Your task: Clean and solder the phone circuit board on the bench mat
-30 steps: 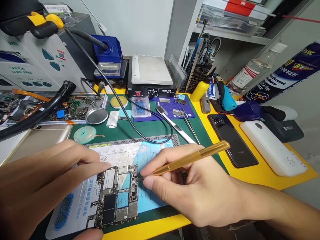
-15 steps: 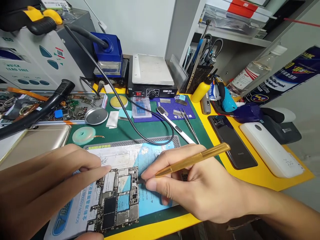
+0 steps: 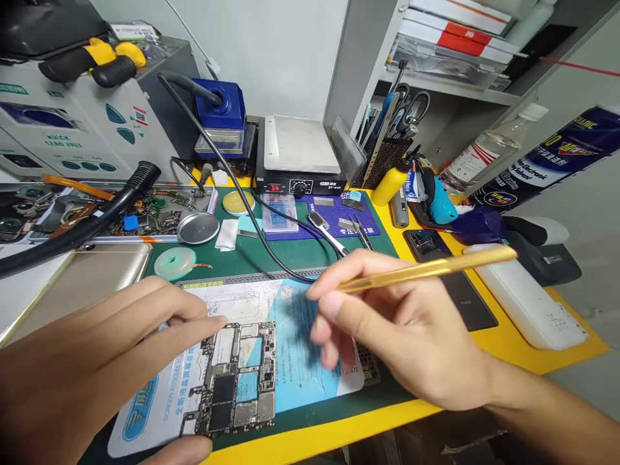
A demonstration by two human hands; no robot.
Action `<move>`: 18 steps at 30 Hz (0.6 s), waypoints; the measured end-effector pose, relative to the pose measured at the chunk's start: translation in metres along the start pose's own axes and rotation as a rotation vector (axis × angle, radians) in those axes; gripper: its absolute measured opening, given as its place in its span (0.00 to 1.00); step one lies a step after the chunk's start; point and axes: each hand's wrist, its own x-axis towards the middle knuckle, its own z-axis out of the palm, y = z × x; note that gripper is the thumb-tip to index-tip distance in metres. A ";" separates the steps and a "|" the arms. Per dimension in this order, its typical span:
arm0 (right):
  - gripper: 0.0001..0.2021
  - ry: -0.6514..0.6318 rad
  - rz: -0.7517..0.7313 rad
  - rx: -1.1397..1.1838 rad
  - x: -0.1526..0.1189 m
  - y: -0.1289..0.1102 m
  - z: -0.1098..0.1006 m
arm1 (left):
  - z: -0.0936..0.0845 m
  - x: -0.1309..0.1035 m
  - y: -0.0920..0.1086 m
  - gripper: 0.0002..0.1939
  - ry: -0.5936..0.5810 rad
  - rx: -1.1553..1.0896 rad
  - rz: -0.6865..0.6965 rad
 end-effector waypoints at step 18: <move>0.06 -0.157 0.160 0.051 0.011 0.001 0.001 | -0.011 0.000 0.008 0.16 0.068 -0.082 -0.038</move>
